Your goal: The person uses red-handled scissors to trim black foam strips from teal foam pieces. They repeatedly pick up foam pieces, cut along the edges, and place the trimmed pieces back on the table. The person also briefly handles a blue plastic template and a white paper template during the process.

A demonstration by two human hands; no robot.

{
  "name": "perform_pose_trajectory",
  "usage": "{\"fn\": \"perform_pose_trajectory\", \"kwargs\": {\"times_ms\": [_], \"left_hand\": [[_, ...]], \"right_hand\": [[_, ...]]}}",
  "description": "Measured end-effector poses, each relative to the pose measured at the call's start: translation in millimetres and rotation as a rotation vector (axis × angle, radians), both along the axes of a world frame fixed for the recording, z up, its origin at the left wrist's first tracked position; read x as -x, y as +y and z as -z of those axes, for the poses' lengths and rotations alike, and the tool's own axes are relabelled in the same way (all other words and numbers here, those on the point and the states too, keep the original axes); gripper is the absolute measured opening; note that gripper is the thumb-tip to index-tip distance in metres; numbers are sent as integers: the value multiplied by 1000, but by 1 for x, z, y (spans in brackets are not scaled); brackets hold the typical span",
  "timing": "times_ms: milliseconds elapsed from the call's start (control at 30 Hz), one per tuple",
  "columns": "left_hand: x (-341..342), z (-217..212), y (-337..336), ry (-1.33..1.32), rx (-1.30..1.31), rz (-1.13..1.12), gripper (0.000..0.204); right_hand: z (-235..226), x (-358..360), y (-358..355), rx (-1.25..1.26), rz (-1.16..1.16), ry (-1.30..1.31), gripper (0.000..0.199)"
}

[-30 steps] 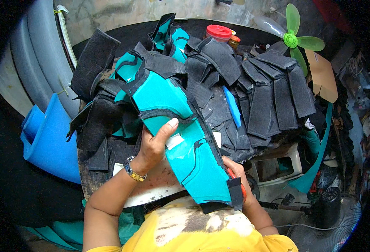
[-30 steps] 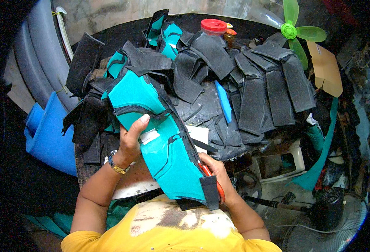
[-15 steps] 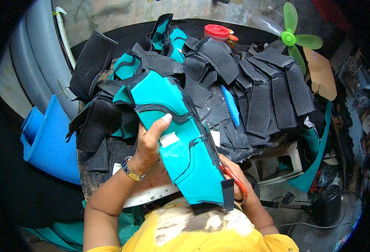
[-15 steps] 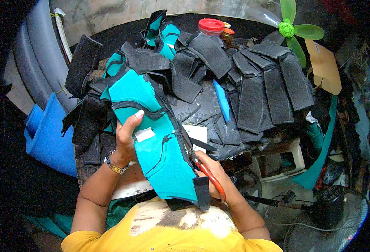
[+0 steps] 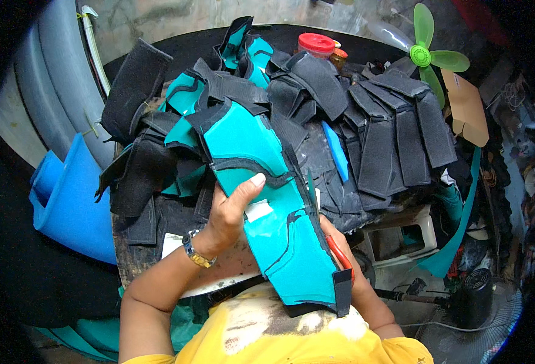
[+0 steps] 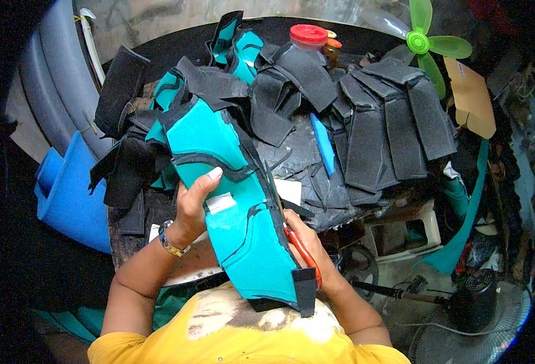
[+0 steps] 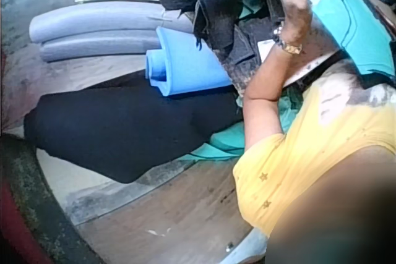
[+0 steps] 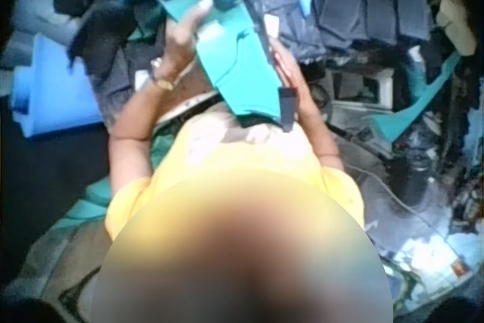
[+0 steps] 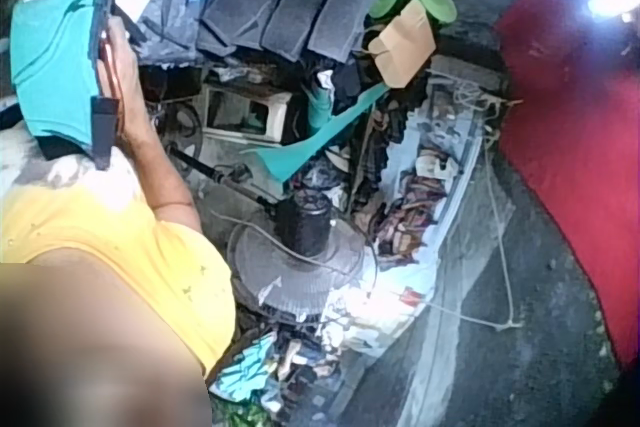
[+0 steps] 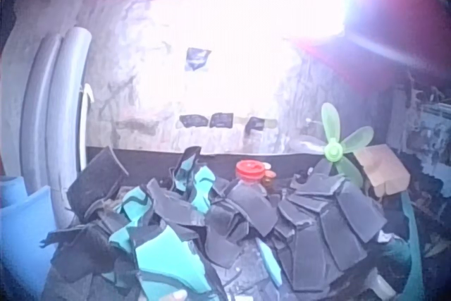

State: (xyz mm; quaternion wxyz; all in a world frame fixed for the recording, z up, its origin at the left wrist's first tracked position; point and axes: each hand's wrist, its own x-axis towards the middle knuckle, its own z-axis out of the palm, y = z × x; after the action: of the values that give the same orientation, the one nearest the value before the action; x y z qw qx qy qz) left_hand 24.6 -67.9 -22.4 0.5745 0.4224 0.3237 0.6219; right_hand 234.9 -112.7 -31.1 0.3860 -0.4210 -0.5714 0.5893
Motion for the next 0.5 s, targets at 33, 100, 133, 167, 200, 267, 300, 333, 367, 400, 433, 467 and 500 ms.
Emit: {"fn": "perform_pose_trajectory", "kwargs": {"times_ms": [33,100,133,167,200,267,300,333,367,400,433,467,500], "left_hand": [[0,1,1,15,-13,-12,24],[1,4,3,137,-86,-63,25],[1,4,4,244,-145,-101,25],[1,5,4,329,-157,-144,25],[1,5,5,262,-165,-99,25],[2,3,4,111,-76,-20,24],[2,1,4,49,-25,15,24],[4,0,4,16,38,48,24],[5,-2,4,-48,73,86,24],[5,-2,4,-8,97,76,24],[6,-2,4,2,94,72,24],[6,-2,5,11,90,67,24],[7,-2,5,-12,125,77,24]], "right_hand": [[0,-1,0,-52,-8,6,37],[-1,-2,0,-72,-34,65,39],[-1,-4,0,-119,-47,30,39],[-2,-5,1,-132,-60,17,40],[-2,-6,1,-125,-63,27,40],[-1,-7,1,-170,-48,27,40],[0,-7,1,-165,-48,42,40],[1,-8,0,-157,-28,2,38],[2,-9,0,-132,-23,-34,37],[3,-9,-1,-91,-5,-54,35],[4,-9,-2,-140,-1,-88,33],[4,-9,-2,-174,14,-106,30],[4,-9,-3,-191,25,-123,28]]}}
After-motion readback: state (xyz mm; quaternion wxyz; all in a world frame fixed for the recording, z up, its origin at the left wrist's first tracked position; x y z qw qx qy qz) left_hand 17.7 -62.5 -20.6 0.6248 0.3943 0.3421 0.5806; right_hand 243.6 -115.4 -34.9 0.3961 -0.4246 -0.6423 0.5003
